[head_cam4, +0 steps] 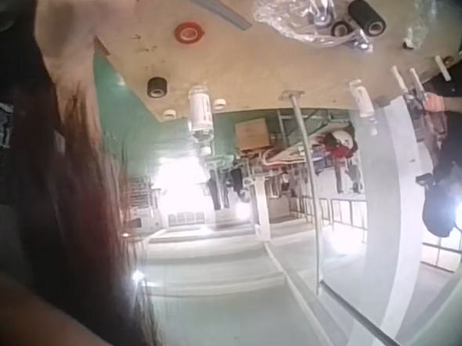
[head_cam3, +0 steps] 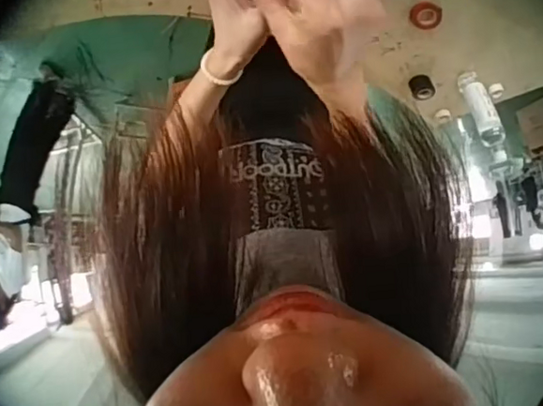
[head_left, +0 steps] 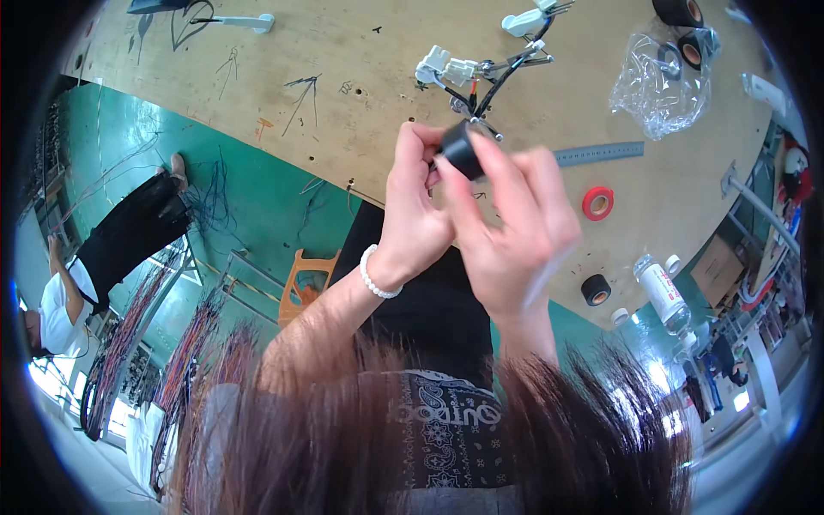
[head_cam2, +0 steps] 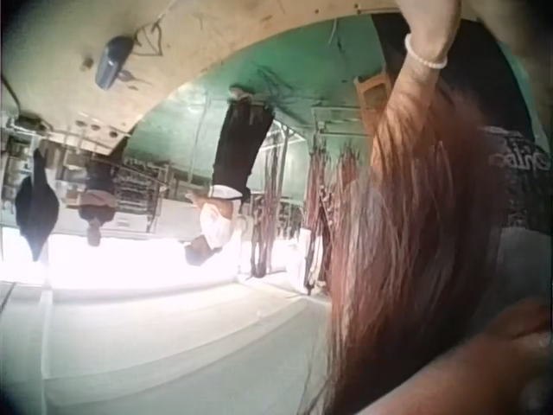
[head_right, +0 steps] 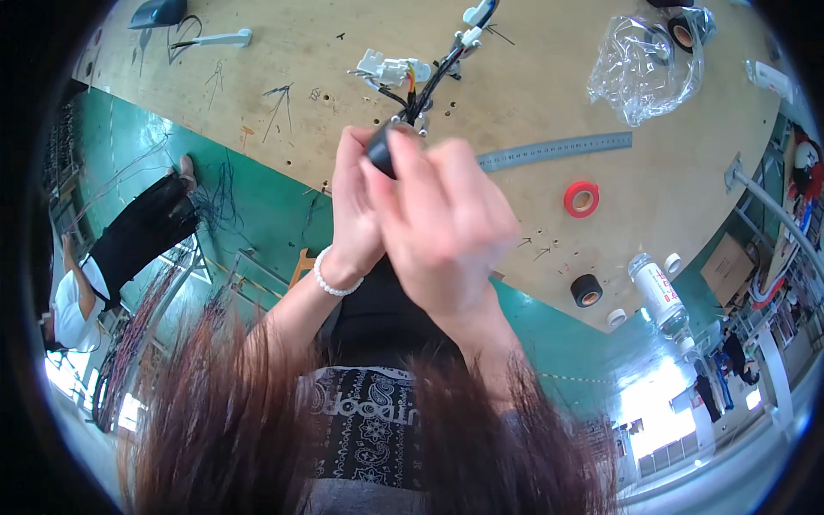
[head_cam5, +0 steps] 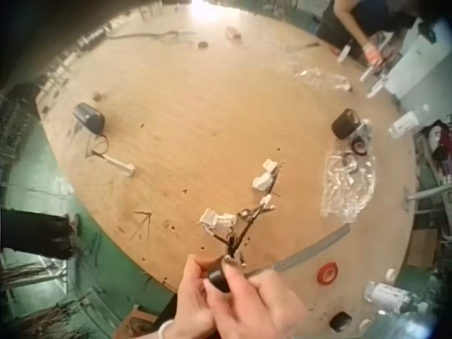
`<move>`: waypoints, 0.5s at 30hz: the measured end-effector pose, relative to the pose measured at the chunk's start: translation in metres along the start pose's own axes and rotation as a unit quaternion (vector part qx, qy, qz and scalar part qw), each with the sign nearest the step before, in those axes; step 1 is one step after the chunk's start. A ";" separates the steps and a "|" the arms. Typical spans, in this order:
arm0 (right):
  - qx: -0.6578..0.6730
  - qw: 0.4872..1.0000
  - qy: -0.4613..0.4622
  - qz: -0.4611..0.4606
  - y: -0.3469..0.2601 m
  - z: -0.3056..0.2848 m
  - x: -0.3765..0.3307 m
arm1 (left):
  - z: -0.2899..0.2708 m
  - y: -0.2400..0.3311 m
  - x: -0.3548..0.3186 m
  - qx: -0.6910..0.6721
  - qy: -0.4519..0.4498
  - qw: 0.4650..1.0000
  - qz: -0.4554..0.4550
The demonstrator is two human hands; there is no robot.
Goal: Assembling a wire harness by wrapping cables with electrical tape and attaching connectors.
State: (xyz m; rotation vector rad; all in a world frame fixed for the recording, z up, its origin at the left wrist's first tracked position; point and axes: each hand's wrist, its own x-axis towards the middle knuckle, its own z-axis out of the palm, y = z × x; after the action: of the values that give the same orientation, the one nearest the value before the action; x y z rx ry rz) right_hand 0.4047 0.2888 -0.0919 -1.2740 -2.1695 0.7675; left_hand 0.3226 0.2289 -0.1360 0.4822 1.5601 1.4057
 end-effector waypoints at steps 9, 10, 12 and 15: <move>0.201 0.941 0.047 0.267 0.010 0.006 -0.014 | 0.015 0.006 0.017 -0.106 0.146 0.982 -0.057; 0.299 0.866 0.015 0.401 0.015 0.014 -0.019 | 0.015 0.007 0.018 -0.112 0.143 0.981 -0.068; 0.442 0.820 0.003 0.365 0.044 0.046 -0.032 | 0.014 0.010 0.019 -0.135 0.137 0.977 -0.092; 0.596 0.742 0.014 0.307 0.064 0.084 -0.028 | 0.018 0.013 0.023 -0.134 0.145 0.971 -0.137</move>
State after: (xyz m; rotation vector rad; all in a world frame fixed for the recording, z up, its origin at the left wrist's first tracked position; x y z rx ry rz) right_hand 0.3997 0.2716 -0.2002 -1.1319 -0.7012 1.9199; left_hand 0.3230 0.2603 -0.1306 -0.1061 1.5603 1.4856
